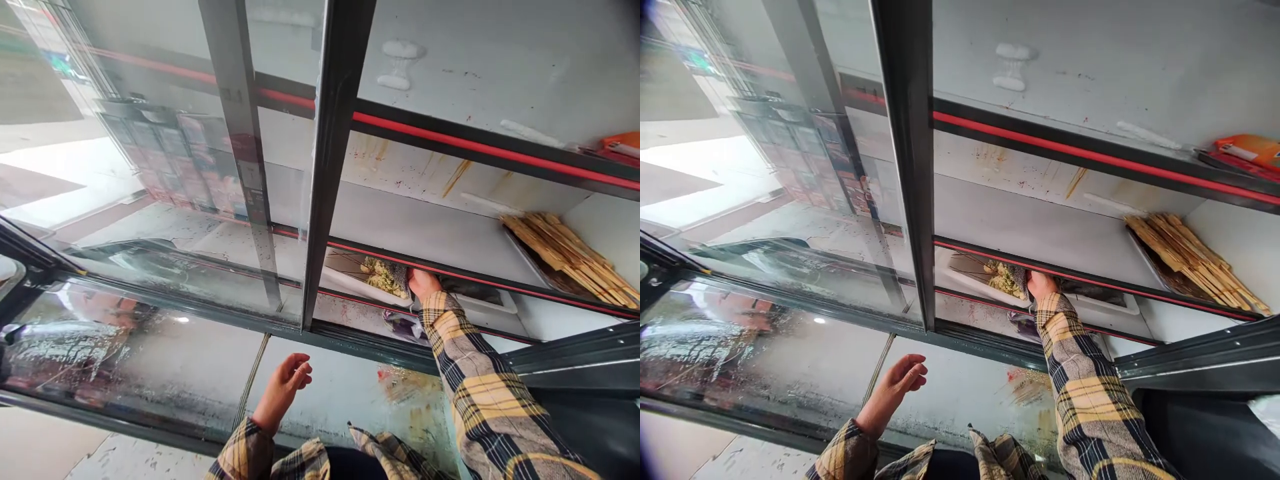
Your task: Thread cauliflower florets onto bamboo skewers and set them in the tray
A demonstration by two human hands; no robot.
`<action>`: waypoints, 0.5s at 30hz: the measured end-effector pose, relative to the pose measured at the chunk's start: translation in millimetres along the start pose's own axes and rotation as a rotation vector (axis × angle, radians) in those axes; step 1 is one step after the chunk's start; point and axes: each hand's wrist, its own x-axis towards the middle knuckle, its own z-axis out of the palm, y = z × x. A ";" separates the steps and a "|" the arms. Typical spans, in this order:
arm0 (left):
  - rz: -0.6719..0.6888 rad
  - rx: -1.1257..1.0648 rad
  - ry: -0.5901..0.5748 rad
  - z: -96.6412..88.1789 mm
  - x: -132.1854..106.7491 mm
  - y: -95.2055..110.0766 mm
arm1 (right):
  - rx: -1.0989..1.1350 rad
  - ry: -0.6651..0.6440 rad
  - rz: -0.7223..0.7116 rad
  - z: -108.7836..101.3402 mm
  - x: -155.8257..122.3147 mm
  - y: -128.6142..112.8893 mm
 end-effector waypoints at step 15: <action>-0.016 -0.024 0.025 -4.6 -1.9 -10.3 | 0.067 0.035 0.047 -17.7 5.5 -2.5</action>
